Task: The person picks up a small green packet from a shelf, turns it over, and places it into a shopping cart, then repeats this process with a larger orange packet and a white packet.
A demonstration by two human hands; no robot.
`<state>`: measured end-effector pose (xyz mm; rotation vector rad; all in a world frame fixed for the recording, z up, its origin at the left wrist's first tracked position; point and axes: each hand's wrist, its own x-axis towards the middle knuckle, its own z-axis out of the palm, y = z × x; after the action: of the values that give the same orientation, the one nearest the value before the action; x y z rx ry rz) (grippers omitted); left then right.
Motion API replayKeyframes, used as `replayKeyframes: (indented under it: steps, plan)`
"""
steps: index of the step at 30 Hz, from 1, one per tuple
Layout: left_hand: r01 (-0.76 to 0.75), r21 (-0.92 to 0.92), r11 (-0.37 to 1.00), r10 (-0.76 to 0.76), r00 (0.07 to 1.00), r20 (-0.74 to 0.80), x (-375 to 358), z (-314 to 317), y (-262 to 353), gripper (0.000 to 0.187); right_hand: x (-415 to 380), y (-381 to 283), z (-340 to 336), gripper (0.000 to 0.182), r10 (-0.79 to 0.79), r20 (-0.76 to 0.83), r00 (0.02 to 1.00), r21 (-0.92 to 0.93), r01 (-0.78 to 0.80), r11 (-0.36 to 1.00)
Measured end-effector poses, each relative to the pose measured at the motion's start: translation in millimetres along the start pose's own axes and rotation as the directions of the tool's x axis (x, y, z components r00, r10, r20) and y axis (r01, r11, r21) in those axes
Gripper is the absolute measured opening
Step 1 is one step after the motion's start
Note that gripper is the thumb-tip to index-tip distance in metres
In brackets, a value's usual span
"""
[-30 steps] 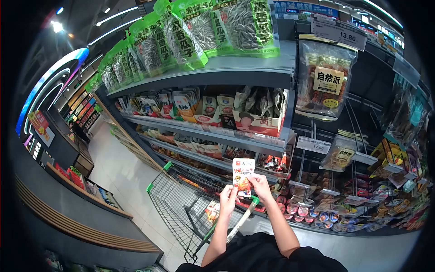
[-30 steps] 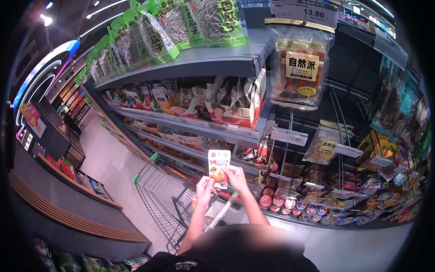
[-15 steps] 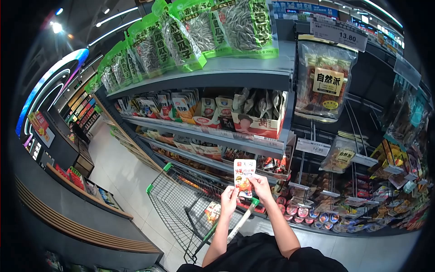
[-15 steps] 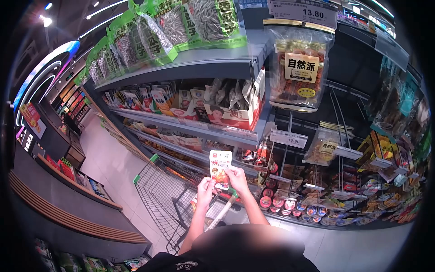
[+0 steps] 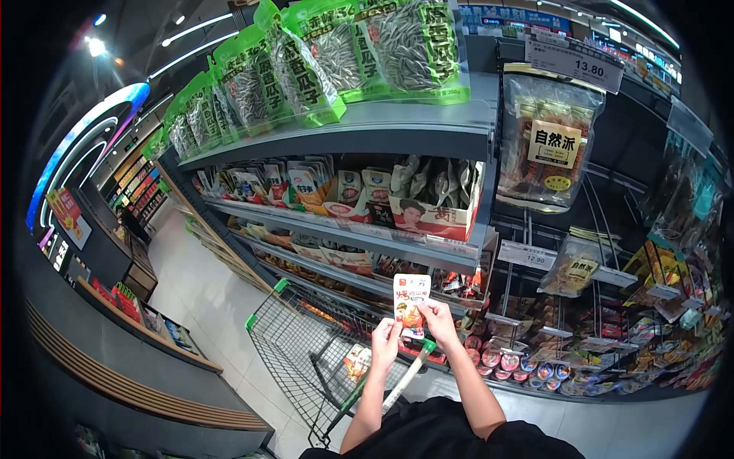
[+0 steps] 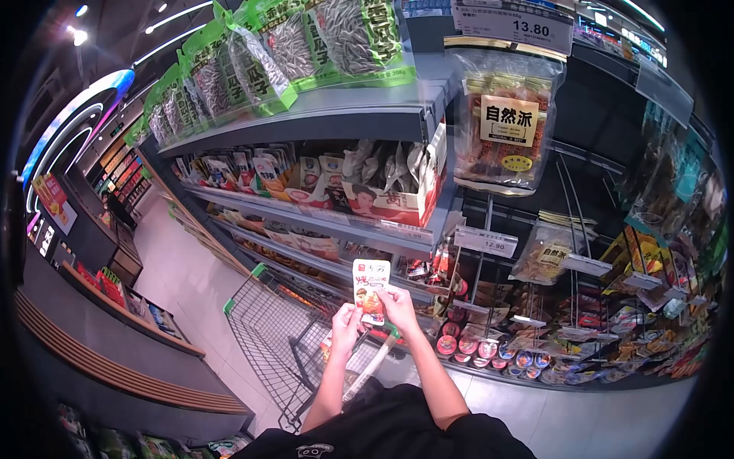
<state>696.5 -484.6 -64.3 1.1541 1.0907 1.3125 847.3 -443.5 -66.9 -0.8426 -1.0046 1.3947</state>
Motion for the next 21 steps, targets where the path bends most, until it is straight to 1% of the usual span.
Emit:
replayKeyframes:
  steps: [6, 9, 10, 12, 13, 14, 15, 16, 19, 20, 21]
  plan:
    - [-0.004, -0.009, 1.000, 0.004, 1.000, -0.003, 1, 3, 4, 0.015, 1, -1, -1, 0.022, 0.033, -0.001, 0.999, 0.008, -0.033, 0.999]
    - [-0.007, 0.018, 1.000, 0.006, 0.999, 0.037, 2, 0, 3, 0.013, 0, -5, 2, 0.023, 0.011, -0.024, 1.000, 0.033, -0.011, 0.999]
    - [-0.061, 0.023, 0.998, 0.061, 0.998, 0.027, 0, 1, 5, 0.020, -1, -7, 4, 0.023, 0.001, -0.034, 0.999, 0.047, 0.001, 0.999]
    - [-0.170, 0.036, 0.985, 0.170, 0.985, 0.009, -4, 8, 13, 0.041, -2, -10, 7, 0.023, -0.024, -0.062, 0.998, 0.058, 0.028, 0.998]
    - [-0.217, 0.260, 0.941, 0.219, 0.976, 0.022, -9, 17, 30, 0.053, -1, -11, 7, 0.023, -0.038, -0.078, 0.996, 0.064, 0.043, 0.997]
    - [-0.251, 0.471, 0.846, 0.261, 0.964, 0.045, -16, 27, 54, 0.066, -1, -10, 8, 0.023, -0.056, -0.115, 0.992, 0.009, 0.057, 0.998]
    - [-0.271, 0.656, 0.704, 0.296, 0.952, 0.076, -21, 33, 66, 0.079, -2, -12, 11, 0.023, -0.074, -0.150, 0.986, -0.045, 0.068, 0.997]
    - [-0.327, 0.725, 0.606, 0.304, 0.938, 0.169, -18, 30, 56, 0.090, -3, -13, 14, 0.023, -0.092, -0.182, 0.979, -0.100, 0.075, 0.992]
    - [-0.298, 0.765, 0.571, 0.287, 0.946, 0.154, -17, 35, 43, 0.084, -13, -34, 28, 0.023, -0.106, -0.255, 0.961, -0.271, 0.034, 0.962]
    - [-0.314, 0.767, 0.560, 0.326, 0.934, 0.145, -17, 38, 44, 0.081, -13, -33, 33, 0.023, -0.190, -0.273, 0.943, -0.267, 0.115, 0.957]
    - [-0.301, 0.774, 0.557, 0.329, 0.936, 0.127, -17, 39, 43, 0.081, -15, -31, 34, 0.023, -0.211, -0.272, 0.939, -0.311, 0.122, 0.942]
